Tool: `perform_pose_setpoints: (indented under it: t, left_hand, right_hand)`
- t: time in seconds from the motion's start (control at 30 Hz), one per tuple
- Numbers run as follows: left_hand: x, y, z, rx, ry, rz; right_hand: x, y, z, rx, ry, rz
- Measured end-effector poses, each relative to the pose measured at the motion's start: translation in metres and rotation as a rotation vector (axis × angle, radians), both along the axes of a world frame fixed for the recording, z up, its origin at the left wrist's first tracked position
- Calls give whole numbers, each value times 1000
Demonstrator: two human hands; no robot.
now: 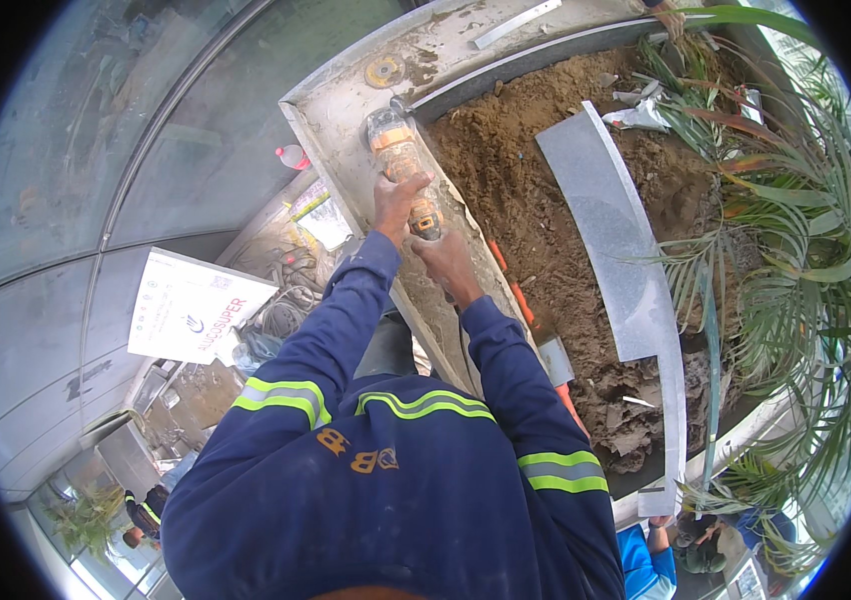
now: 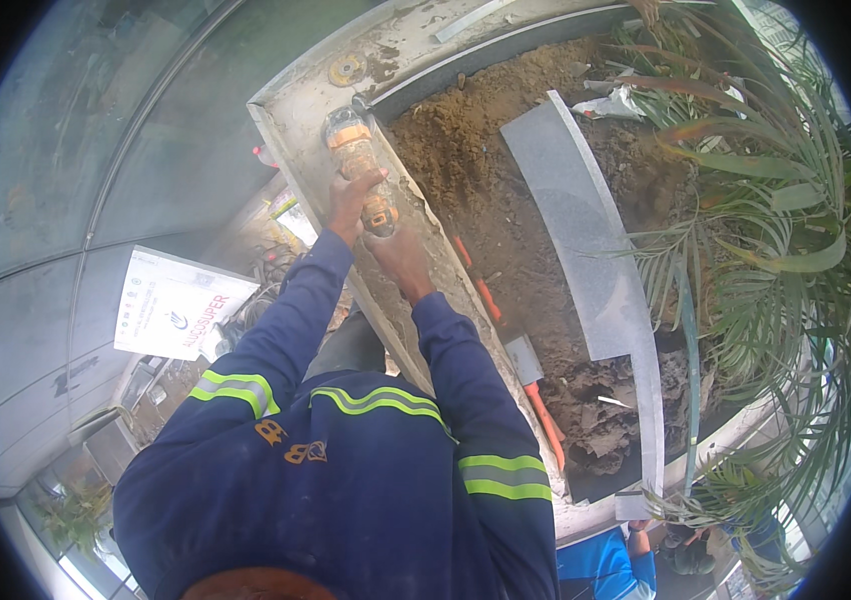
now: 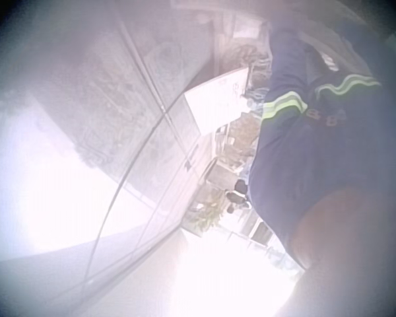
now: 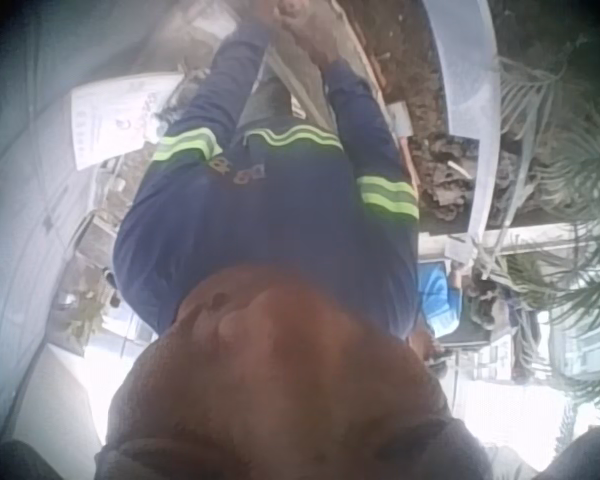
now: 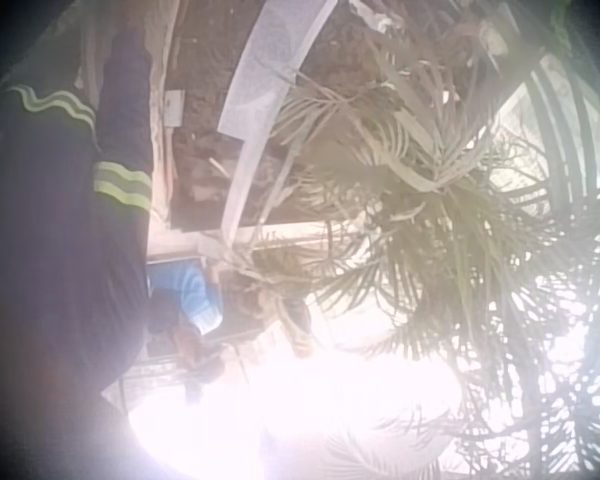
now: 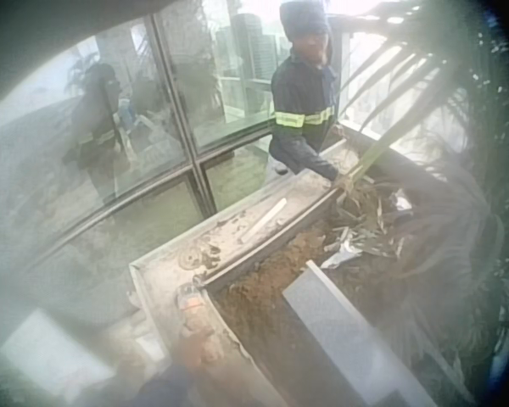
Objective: The person positions a long metal strip along the edge of a concrete planter, then uses an angle grinder to cut the strip. Another worker assists by holding the strip in place during the cut.
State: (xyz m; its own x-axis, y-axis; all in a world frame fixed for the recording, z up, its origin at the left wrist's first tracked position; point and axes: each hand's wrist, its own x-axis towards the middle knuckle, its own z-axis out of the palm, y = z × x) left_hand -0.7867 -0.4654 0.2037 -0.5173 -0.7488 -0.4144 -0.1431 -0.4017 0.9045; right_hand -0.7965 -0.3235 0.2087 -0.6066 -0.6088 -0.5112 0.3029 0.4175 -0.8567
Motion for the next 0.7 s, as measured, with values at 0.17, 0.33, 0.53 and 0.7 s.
perform_pose_setpoints:
  t: [0.17,0.33,0.53,0.7]
  left_hand:
    - [-1,3,3,8,34,0]
    - [-2,0,1,6,0,5]
    - [-3,2,2,6,11,12]
    - [-2,-1,-8,-12,-10,11]
  right_hand:
    - [0,1,2,-5,-20,-15]
    - [-3,1,3,23,-7,5]
    - [-2,2,0,-13,-11,-10]
    - [-4,3,-2,17,-1,23]
